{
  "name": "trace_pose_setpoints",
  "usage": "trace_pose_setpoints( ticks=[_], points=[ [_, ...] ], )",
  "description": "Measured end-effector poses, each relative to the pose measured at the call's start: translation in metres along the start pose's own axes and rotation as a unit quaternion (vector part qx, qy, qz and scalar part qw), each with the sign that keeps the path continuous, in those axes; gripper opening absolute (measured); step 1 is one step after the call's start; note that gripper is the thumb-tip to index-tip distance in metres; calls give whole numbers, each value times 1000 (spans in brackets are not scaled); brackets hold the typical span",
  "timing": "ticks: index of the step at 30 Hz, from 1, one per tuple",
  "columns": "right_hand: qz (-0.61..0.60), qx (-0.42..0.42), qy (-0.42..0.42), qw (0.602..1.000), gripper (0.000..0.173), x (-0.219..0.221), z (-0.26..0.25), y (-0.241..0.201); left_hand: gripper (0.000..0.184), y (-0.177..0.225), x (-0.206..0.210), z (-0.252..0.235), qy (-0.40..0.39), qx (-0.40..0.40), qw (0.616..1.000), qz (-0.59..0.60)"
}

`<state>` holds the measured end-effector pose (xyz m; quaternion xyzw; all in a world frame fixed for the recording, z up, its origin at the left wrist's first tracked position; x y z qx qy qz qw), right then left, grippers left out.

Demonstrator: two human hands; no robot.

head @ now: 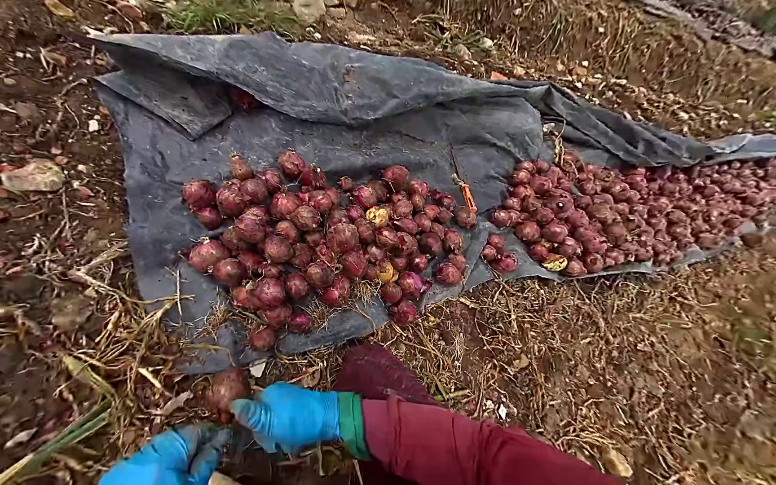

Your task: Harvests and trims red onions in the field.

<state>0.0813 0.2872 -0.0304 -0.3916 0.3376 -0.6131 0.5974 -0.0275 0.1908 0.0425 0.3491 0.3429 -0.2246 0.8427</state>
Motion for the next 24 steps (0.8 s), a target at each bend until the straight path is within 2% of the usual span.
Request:
trace_pose_setpoints(
  ticks=[2, 5, 7, 9, 10, 11, 12, 14, 15, 17, 19, 21, 22, 24],
  points=[
    [-86, -61, 101, 989, 85, -31, 9, -4, 33, -57, -20, 0, 125, -91, 988, 10],
    [-163, -71, 198, 964, 96, -69, 5, 11, 26, -157, -29, 59, 172, -275, 937, 127],
    [-168, -57, 194, 965, 93, -70, -4, 31, 27, -223, -8, 130, 127, -383, 909, 109],
    [-174, -29, 177, 968, 87, -58, -7, 54, 45, -273, 34, 205, -3, -492, 871, 11],
    [-167, -11, 167, 972, 87, -48, -10, 64, 51, -289, 54, 236, -36, -531, 846, 2],
    [-154, 3, 156, 976, 91, -35, -13, 71, 48, -297, 70, 259, -28, -556, 830, 27],
    [-140, 16, 141, 980, 92, -20, -18, 77, 39, -298, 80, 272, 17, -573, 816, 73],
    [-109, 30, 108, 988, 92, 13, -30, 80, 23, -293, 97, 274, 136, -601, 770, 166],
    [-95, 33, 86, 991, 92, 28, -34, 80, 23, -288, 111, 269, 170, -614, 743, 204],
    [-71, 34, 48, 996, 93, 52, -42, 75, 40, -281, 148, 249, 190, -637, 699, 262],
    [-55, 34, 23, 998, 94, 67, -44, 69, 73, -279, 189, 228, 147, -673, 662, 295],
    [-39, 29, 16, 999, 94, 74, -41, 63, 94, -288, 222, 211, 86, -704, 638, 299],
    [-36, 26, 16, 999, 94, 74, -38, 62, 100, -300, 233, 204, 51, -714, 633, 295],
    [-37, 11, 15, 999, 92, 73, -31, 65, 96, -314, 231, 199, 49, -701, 646, 298]
  ],
)
Point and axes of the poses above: each hand's wrist, its own z-axis away from the middle knuckle, its own x-axis out of the palm, y = z × x, the point moved 7 cm from there along -z, towards the middle knuckle, and after that the axes turned 5 degrees about -x, right-handed, at the moved point
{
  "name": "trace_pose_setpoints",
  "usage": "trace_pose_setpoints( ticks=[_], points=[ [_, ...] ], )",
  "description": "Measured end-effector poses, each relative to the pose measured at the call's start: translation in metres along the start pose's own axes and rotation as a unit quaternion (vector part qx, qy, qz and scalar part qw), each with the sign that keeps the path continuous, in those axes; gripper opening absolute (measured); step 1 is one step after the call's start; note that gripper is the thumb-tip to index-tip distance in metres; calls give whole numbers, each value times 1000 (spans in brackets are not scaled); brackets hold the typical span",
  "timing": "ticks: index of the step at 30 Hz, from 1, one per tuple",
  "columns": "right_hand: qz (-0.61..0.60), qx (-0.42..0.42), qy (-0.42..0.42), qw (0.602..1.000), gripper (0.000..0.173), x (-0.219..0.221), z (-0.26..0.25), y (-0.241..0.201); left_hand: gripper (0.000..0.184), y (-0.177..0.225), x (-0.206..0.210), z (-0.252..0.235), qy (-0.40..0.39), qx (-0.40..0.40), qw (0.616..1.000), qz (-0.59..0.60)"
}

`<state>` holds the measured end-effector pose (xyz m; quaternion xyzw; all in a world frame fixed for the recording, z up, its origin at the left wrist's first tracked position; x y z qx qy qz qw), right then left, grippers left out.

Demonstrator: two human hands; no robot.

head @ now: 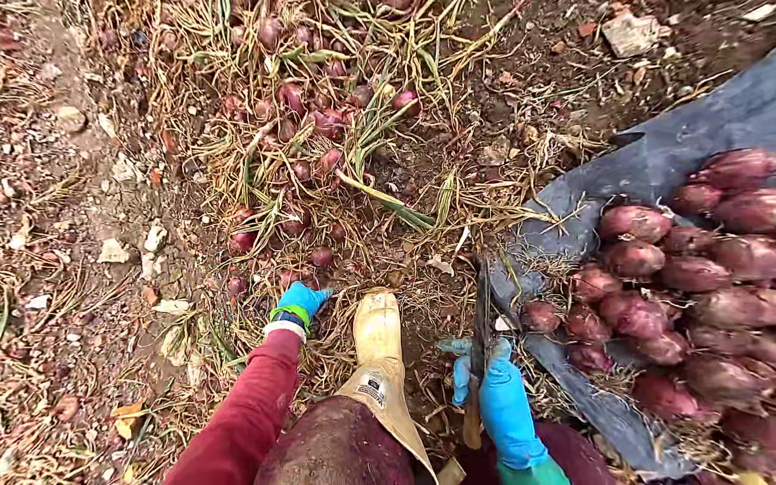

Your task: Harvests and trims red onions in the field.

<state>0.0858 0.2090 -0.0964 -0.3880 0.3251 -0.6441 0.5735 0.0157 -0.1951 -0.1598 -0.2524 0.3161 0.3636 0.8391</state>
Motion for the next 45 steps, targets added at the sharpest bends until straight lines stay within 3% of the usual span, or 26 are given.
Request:
trace_pose_setpoints(
  ticks=[4, 7, 9, 11, 13, 16, 18, 20, 24, 26, 29, 31, 32, 34, 36, 38, 41, 45],
  points=[
    [-33, 6, 5, 999, 93, -11, 11, 17, 89, 11, -19, 45, 75, 129, 969, 198],
    [-58, 83, 13, 995, 96, -10, 12, 38, 85, 23, -25, 71, 9, 184, 894, 409],
    [-70, 140, -2, 988, 100, -1, -1, 48, 71, 40, -41, 91, -56, 239, 854, 459],
    [-71, 164, -40, 983, 99, 14, -16, 48, 54, 64, -64, 112, -74, 277, 842, 456],
    [-67, 141, -102, 982, 92, 34, -32, 33, 46, 85, -82, 134, -51, 320, 878, 352],
    [-42, 44, -188, 980, 83, 61, -52, -10, 17, 111, -80, 160, 11, 396, 916, 66],
    [-19, 13, -186, 982, 83, 67, -63, -31, 22, 125, -63, 183, -17, 468, 877, -103],
    [13, 3, -175, 984, 87, 62, -69, -44, 23, 132, -56, 201, -50, 523, 831, -184],
    [43, -4, -145, 988, 86, 34, -66, -48, 15, 143, -75, 197, 11, 523, 844, -119],
    [50, 12, -152, 987, 87, 23, -54, -37, 23, 154, -70, 221, 16, 528, 837, -143],
    [100, 11, -177, 979, 93, -3, -23, -39, 36, 178, -26, 296, -98, 572, 744, -330],
    [83, -29, -98, 991, 92, -37, 5, -44, 33, 196, -10, 331, -130, 617, 705, -327],
    [52, -58, -44, 996, 92, -56, 15, -45, 31, 206, -13, 331, -119, 624, 716, -288],
    [-49, -95, 55, 993, 91, -88, 27, -38, 34, 214, -30, 301, -86, 589, 782, -188],
    [-128, -87, 133, 979, 87, -113, 31, -26, 38, 195, -53, 240, -60, 503, 860, -61],
    [-144, -63, 169, 973, 87, -124, 30, -13, 43, 158, -78, 164, 15, 373, 926, 49],
    [-121, -4, 159, 980, 90, -105, 24, 6, 48, 96, -90, 50, 114, 209, 969, 64],
    [-59, 17, 85, 994, 95, -59, -2, 15, 73, 67, -39, -39, 69, 148, 987, 0]
  ],
)
Point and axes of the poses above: each hand's wrist, its own z-axis away from the middle knuckle, its own x-axis out of the palm, y = z × x, the point moved 7 cm from there along -z, towards the middle knuckle, and after that the axes turned 5 degrees about -x, right-handed, at the moved point
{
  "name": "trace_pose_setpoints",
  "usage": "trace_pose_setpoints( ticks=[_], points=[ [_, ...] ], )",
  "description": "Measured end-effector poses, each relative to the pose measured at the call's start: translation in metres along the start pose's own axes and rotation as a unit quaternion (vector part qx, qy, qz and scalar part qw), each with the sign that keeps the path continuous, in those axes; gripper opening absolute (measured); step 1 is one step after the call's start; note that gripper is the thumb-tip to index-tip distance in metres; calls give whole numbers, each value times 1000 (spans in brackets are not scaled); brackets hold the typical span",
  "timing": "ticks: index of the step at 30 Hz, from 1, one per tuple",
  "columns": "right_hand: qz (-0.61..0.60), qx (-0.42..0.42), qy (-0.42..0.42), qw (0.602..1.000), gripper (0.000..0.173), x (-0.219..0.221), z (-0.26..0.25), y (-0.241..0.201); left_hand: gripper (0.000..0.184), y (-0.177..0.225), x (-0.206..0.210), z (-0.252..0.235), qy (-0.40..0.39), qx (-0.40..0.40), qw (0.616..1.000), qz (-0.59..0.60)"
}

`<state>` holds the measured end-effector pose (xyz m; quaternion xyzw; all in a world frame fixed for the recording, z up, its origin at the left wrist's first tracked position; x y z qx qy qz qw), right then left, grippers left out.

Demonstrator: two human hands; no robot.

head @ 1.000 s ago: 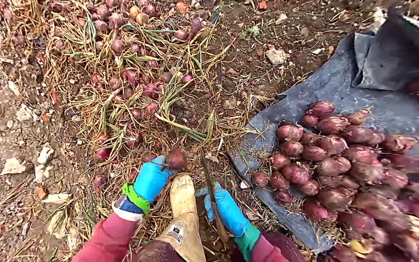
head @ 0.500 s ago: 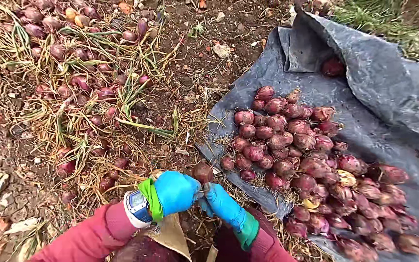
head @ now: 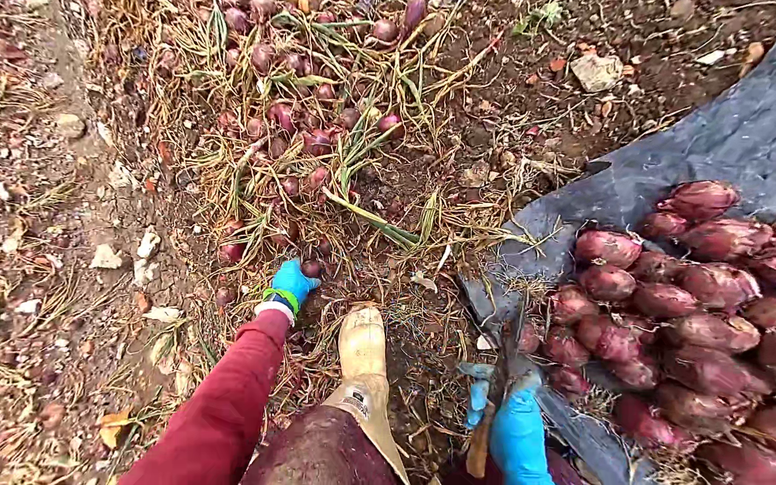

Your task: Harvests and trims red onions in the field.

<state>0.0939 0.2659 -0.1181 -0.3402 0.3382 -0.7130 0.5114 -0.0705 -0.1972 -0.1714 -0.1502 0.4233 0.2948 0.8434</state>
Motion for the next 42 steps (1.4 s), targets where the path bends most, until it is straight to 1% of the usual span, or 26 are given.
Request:
trace_pose_setpoints(
  ticks=[2, 3, 6, 7, 9, 11, 13, 15, 17, 19, 20, 21, 22, 24, 25, 26, 27, 29, 31, 32, 34, 35, 37, 39, 40, 42],
  points=[
    [10, 17, -42, 999, 98, 23, -10, 6, 73, 5, 2, -1, 4, 18, 1000, 11],
    [8, 37, -60, 997, 100, 33, -12, 11, 73, 13, -4, 13, -3, 34, 999, 17],
    [-9, 100, -120, 988, 98, 67, -22, 20, 67, 63, -40, 98, -43, 143, 987, 66],
    [-13, 100, -147, 984, 95, 77, -21, 19, 65, 78, -41, 123, -59, 189, 977, 75],
    [-20, 55, -203, 977, 91, 95, -16, 8, 62, 106, -27, 169, -123, 269, 952, 75],
    [1, 16, -212, 977, 86, 108, -15, -10, 49, 126, -7, 206, -198, 341, 918, 40],
    [36, -2, -189, 981, 88, 106, -13, -23, 38, 137, 0, 231, -244, 387, 888, -40],
    [87, 2, -192, 977, 89, 97, -17, -33, 34, 140, -7, 225, -229, 427, 866, -121],
    [84, 8, -209, 974, 94, 85, -23, -37, 32, 141, -20, 202, -166, 436, 877, -119],
    [48, 4, -190, 981, 96, 74, -30, -36, 32, 146, -32, 185, -115, 399, 908, -52],
    [56, 15, -189, 980, 97, 70, -32, -32, 30, 154, -34, 189, -107, 388, 915, -35],
    [91, 31, -212, 973, 97, 67, -31, -27, 32, 164, -32, 202, -117, 390, 911, -55],
    [133, 38, -250, 958, 96, 67, -27, -26, 34, 176, -26, 223, -146, 407, 895, -112],
    [171, 18, -293, 941, 94, 66, -17, -35, 36, 201, -7, 269, -222, 463, 829, -221],
    [159, -7, -273, 949, 93, 60, -12, -42, 36, 210, -1, 283, -250, 481, 807, -234],
    [121, -36, -229, 965, 93, 47, -9, -46, 36, 216, 0, 283, -256, 483, 807, -223],
    [66, -57, -167, 982, 93, 29, -7, -48, 37, 218, -5, 271, -237, 468, 829, -192],
    [-72, -67, -34, 995, 97, -14, -10, -51, 39, 207, -26, 222, -164, 382, 903, -111],
    [-105, -55, 50, 992, 94, -49, -10, -46, 41, 174, -49, 160, -82, 257, 962, -46],
    [-100, -44, 69, 992, 92, -58, -7, -40, 39, 155, -58, 128, -40, 210, 976, -43],
    [-69, -21, 74, 995, 93, -59, -4, -29, 28, 126, -63, 67, 25, 176, 979, -97],
    [-54, -12, 67, 996, 94, -54, -3, -24, 29, 118, -56, 41, 33, 182, 973, -135],
    [-44, 8, 51, 998, 95, -37, -4, -12, 48, 107, -30, 6, 26, 207, 959, -193],
    [-46, 11, 25, 999, 94, -16, -8, -4, 70, 104, -13, -12, 23, 192, 957, -214],
    [-44, 16, 14, 999, 93, -8, -9, 0, 70, 102, -11, -13, 25, 163, 964, -208],
    [-30, 26, -11, 999, 94, 6, -10, 3, 57, 89, -18, -12, 11, 103, 978, -180]
  ],
)
Point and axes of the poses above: each hand's wrist, its own z-axis away from the middle knuckle, its own x-axis out of the palm, y = z × x, the point moved 7 cm from there along -z, towards the middle knuckle, and after that the axes turned 5 degrees about -x, right-handed, at the moved point
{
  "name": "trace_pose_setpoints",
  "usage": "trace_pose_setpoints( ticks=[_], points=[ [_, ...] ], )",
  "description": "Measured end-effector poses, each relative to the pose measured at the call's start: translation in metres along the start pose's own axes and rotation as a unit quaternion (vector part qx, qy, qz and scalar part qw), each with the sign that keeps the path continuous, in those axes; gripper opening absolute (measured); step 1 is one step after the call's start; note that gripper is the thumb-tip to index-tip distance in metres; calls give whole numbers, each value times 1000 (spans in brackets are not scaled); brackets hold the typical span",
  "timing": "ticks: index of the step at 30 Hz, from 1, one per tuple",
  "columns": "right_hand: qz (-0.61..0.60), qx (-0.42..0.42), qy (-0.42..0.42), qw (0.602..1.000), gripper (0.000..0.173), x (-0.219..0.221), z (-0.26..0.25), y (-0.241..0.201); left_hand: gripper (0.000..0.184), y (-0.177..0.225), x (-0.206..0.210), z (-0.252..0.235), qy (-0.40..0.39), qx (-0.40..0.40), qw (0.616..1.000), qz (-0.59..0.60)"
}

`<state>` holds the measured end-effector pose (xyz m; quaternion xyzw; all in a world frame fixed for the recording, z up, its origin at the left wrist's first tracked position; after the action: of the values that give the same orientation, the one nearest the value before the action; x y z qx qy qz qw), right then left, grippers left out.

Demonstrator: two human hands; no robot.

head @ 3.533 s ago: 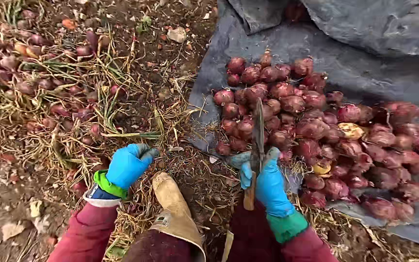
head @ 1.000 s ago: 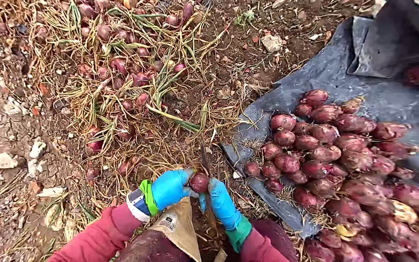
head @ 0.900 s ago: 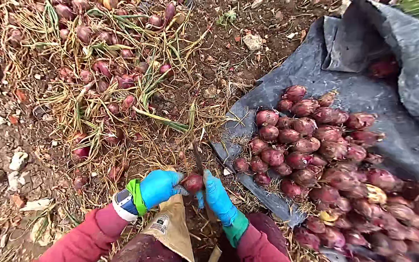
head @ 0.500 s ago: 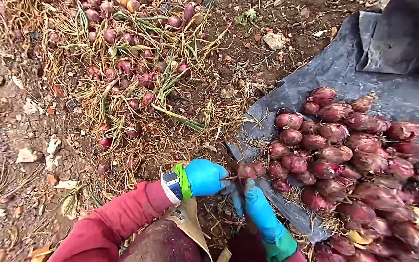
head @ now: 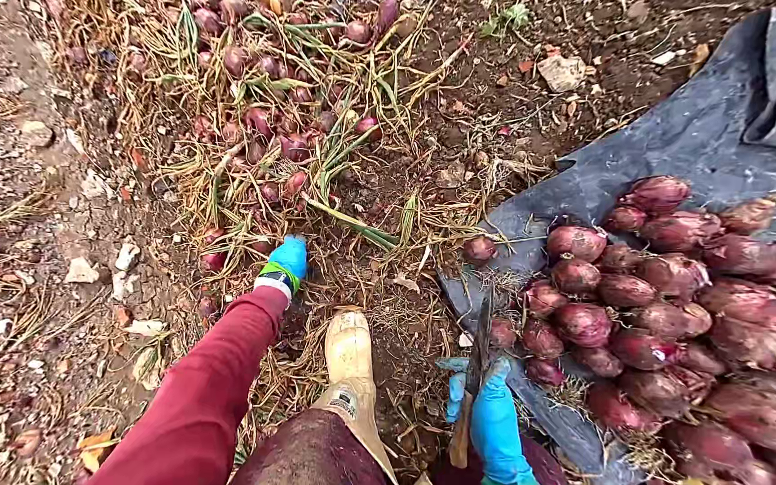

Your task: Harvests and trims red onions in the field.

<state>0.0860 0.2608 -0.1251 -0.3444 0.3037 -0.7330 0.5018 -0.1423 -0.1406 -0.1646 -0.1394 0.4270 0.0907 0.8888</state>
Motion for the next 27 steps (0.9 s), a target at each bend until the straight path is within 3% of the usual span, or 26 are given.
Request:
trace_pose_setpoints(
  ticks=[4, 9, 11, 15, 18, 20, 22, 25, 27],
  points=[
    [31, 24, -25, 999, 96, 7, 0, 5, 26, -25, -4, 7, -35, 21, 999, -13],
    [-3, 121, -25, 992, 100, 17, 4, 32, 31, -17, -26, 60, 8, 83, 989, 126],
    [-2, 164, -85, 983, 103, 38, 7, 42, 33, 3, -48, 103, 23, 131, 974, 184],
    [-5, 53, -245, 968, 89, 96, -2, 14, 19, 57, -68, 180, 16, 324, 933, 159],
    [21, -37, -214, 976, 89, 115, -16, -25, 14, 91, -53, 210, -69, 427, 900, 62],
    [117, -53, -196, 972, 92, 114, -28, -39, 12, 92, -53, 204, -106, 430, 896, 38],
    [179, -20, -213, 960, 89, 110, -35, -41, 15, 83, -59, 185, -93, 402, 910, 45],
    [124, -14, -198, 972, 95, 97, -37, -39, 20, 72, -75, 161, -25, 330, 933, 139],
    [132, 27, -193, 972, 93, 88, -32, -25, 23, 88, -81, 175, -29, 304, 943, 136]
  ],
)
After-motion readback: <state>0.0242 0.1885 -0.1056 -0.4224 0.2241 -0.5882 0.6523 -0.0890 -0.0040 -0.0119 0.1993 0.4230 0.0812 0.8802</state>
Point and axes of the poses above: each hand's wrist, its own z-axis away from the middle knuckle, its own x-axis out of the palm, y = z × x, the point moved 7 cm from there along -z, towards the middle knuckle, and after that the axes turned 5 degrees about -x, right-handed, at the moved point
